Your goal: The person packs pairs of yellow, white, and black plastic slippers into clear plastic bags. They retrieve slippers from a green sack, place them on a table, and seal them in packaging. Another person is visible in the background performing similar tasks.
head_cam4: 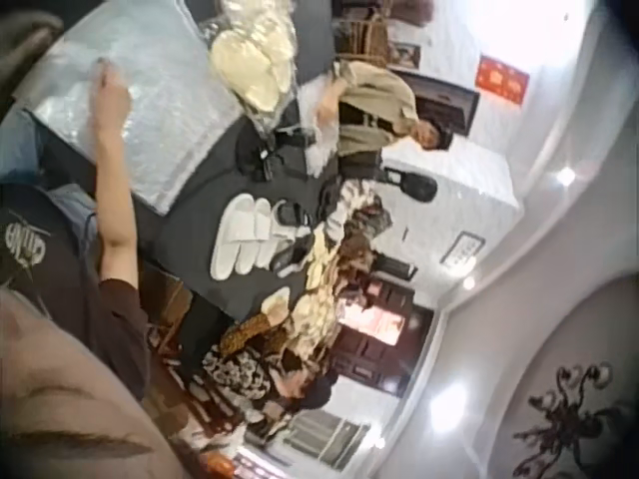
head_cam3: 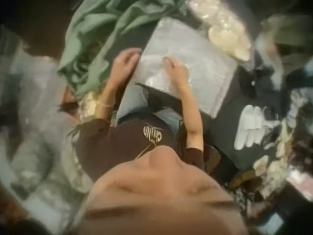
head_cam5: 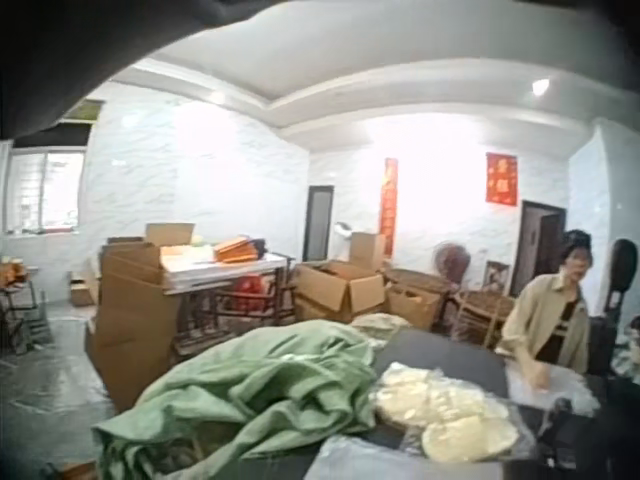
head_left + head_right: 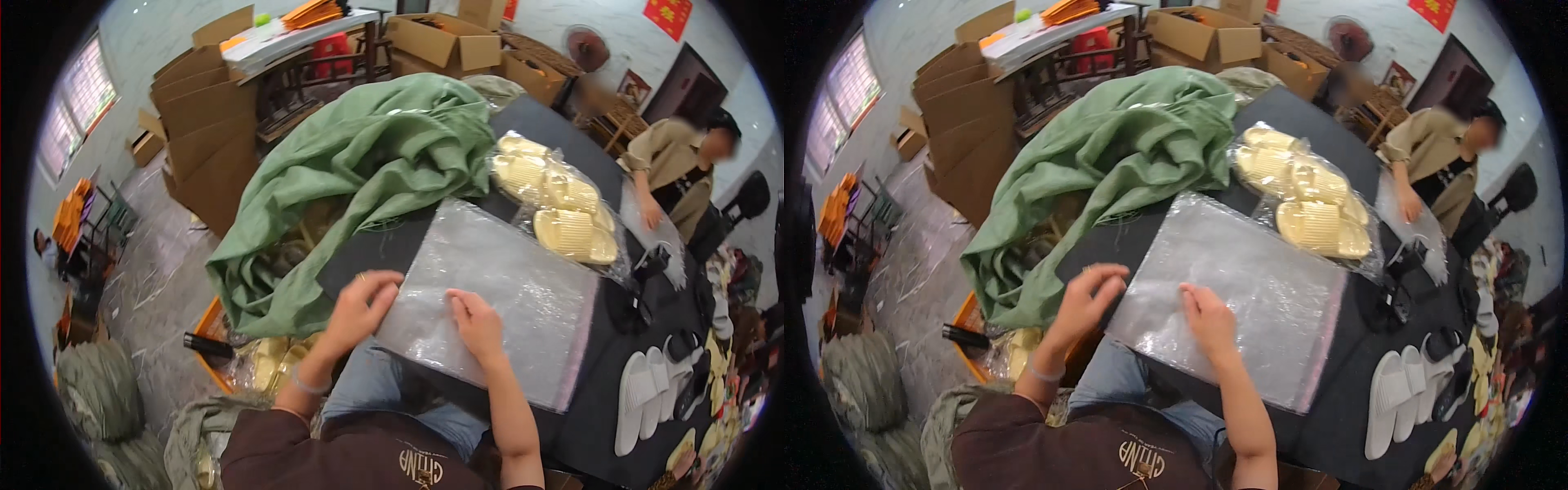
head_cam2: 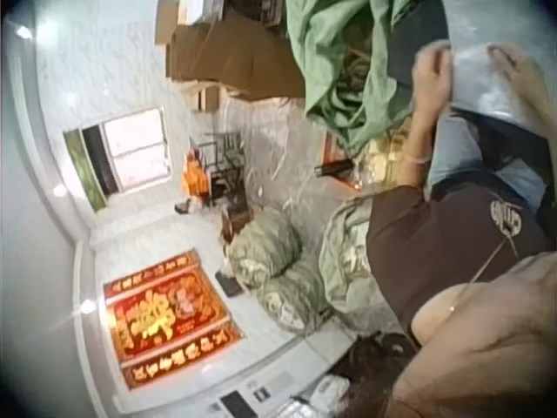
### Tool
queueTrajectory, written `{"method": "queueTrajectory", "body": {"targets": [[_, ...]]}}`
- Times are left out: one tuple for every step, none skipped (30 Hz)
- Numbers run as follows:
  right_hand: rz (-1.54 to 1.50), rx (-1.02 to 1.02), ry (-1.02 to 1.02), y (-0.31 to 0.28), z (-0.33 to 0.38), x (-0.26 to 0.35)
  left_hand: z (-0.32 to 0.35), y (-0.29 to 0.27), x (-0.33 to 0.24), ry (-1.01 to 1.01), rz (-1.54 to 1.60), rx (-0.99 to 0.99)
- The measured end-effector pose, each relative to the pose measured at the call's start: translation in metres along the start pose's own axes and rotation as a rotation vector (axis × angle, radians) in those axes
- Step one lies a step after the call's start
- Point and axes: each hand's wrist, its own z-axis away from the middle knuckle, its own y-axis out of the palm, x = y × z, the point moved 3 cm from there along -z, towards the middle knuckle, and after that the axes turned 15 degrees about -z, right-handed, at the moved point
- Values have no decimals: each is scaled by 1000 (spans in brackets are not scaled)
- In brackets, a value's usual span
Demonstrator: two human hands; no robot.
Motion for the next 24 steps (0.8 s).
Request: {"method": "queueTrajectory", "body": {"targets": [[1, 9, 3, 1, 0, -1, -10, -8, 28, -32, -9, -48], [3, 15, 7, 1, 0, 1, -22, -18, 47, -140, -29, -100], [5, 19, 9, 3, 0, 4, -34, -28, 76, -221, -93, -167], [4, 37, 25, 5, -1, 9, -47, -34, 120, -95, -390, -312], [8, 51, 42, 5, -1, 12, -62, -38, 158, -47, -569, -359], [14, 60, 58, 6, -2, 13, -75, -43, 198, -159, -484, -324], [6, 70, 58, 7, -4, 13, -91, -48, 240, -347, -277, -231], [8, 69, 64, 7, -3, 12, -106, -48, 258, -363, -560, -276], [16, 49, 74, 4, -4, 11, -127, -44, 251, -522, -497, -45], [36, 50, 90, 3, -3, 10, -140, -39, 241, -672, -434, 193], [50, 56, 94, 3, -3, 13, -151, -38, 246, -683, -456, 301], [67, 50, 98, 2, -4, 14, -161, -37, 253, -663, -486, 359], [58, 40, 65, 2, -4, 9, -173, -35, 259, -636, -518, 413], [53, 23, 35, 1, -3, 3, -184, -32, 264, -607, -547, 441], [47, 35, 30, 3, -3, 4, -188, -34, 269, -596, -571, 460], [42, 48, 25, 4, -4, 6, -187, -41, 275, -593, -585, 464], [49, 43, 98, -4, -4, 6, -204, -31, 272, -567, -608, 501], [40, 76, 157, -3, -3, 6, -205, -36, 276, -568, -622, 507], [30, 76, 136, 0, -2, 5, -204, -46, 279, -578, -637, 503], [31, 69, 107, 1, -2, 2, -206, -48, 280, -570, -643, 500], [34, 70, 79, 0, -3, 0, -209, -48, 283, -565, -644, 490], [61, 61, 53, -4, -6, 0, -211, -47, 281, -549, -647, 483], [62, 75, 54, 1, 0, -1, -200, -53, 285, -564, -662, 481], [63, 92, 52, 4, 4, 0, -198, -54, 287, -571, -671, 468]]}}
